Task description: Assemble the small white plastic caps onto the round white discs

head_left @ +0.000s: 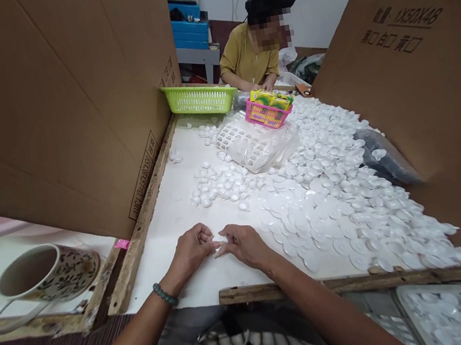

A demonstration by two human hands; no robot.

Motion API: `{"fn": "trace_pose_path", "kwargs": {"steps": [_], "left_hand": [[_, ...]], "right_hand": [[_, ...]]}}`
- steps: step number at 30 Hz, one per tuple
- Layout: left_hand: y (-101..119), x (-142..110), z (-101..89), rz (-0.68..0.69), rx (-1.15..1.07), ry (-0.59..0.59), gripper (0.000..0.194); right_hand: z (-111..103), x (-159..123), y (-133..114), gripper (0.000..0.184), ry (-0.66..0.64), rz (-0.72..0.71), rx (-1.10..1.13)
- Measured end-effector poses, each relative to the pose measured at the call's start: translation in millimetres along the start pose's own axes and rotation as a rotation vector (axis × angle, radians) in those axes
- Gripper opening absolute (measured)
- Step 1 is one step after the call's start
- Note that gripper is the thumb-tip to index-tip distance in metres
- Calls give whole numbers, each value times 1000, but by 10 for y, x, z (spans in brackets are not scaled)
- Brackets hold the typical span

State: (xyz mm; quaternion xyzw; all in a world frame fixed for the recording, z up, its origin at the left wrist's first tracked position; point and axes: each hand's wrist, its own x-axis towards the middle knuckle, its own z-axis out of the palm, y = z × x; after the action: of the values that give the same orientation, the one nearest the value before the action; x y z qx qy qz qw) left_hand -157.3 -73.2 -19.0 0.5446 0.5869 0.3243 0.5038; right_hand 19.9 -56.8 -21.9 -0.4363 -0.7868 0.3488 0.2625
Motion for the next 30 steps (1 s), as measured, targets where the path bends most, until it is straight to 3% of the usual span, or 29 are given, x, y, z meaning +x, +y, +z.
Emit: {"fn": "trace_pose_path", "kwargs": {"steps": [5, 8, 11, 15, 18, 21, 24, 27, 30], "left_hand": [[38, 20, -12, -18, 8, -6, 33], [113, -52, -89, 26, 152, 54, 32], [186, -166, -169, 133, 409, 193, 32], [140, -183, -224, 349, 616, 221, 31], [28, -89, -279, 341, 695, 301, 32], [-17, -33, -333, 346, 800, 441, 34], [47, -58, -274, 422, 820, 553, 33], [152, -74, -69, 470, 688, 463, 30], [245, -10, 178, 363, 511, 282, 29]], "right_hand": [[-17, 4, -14, 30, 2, -26, -41], [-171, -35, 5, 29, 160, -76, -184], [-398, -137, 60, 24, 317, -40, -493], [-583, -283, 192, 14, 235, 1, -807], [-611, -327, 282, 23, 236, -1, -833], [-617, -308, 311, 30, 320, -19, -725], [-601, -242, 256, 30, 412, 13, -449], [-548, -150, 156, 25, 426, 171, -44], [-485, -69, 79, 23, 401, 323, 291]]}}
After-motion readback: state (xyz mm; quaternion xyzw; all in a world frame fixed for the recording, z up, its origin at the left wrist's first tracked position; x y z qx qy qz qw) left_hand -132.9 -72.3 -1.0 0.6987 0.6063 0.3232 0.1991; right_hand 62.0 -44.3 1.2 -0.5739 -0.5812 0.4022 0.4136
